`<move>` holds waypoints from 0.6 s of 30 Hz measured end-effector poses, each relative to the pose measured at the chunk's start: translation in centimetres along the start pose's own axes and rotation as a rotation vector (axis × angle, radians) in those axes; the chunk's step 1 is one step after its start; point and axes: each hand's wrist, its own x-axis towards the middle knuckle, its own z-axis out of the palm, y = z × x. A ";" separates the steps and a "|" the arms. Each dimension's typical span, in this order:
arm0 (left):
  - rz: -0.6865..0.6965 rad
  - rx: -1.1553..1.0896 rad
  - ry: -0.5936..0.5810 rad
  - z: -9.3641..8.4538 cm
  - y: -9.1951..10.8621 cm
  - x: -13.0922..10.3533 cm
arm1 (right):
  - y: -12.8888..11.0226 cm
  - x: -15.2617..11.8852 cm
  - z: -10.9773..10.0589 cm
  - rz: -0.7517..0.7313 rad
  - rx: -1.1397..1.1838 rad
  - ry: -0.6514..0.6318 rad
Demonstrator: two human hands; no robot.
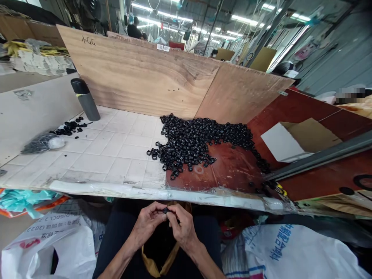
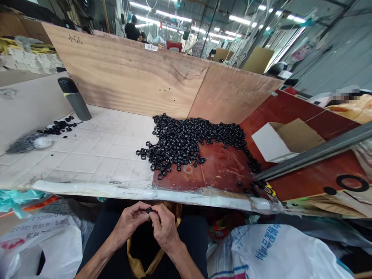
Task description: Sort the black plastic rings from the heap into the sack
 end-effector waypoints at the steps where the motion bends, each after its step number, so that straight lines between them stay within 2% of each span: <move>1: 0.015 0.028 0.010 0.0 0.0 -0.1 | 0.1 0.0 0.0 0.067 0.022 -0.016; 3: 0.047 0.064 0.027 0.1 0.0 -0.2 | 0.2 -0.1 -0.2 0.136 0.035 -0.018; 7: -0.101 -0.106 -0.019 0.2 0.4 -0.3 | 0.7 -0.5 -0.4 -0.087 -0.008 -0.006; 9: -0.126 -0.129 -0.016 0.2 0.5 -0.3 | 1.0 -0.8 -0.2 -0.061 0.024 -0.002; 11: -0.032 -0.001 0.008 0.3 0.3 -0.4 | 1.2 -1.0 0.3 0.106 0.121 0.012; 14: 0.239 0.358 0.025 0.3 -0.6 -0.8 | 1.3 -1.3 1.2 0.411 0.386 0.051; 18: 0.538 0.678 -0.050 0.0 -2.8 -0.9 | 1.6 -1.3 1.8 0.672 0.714 0.068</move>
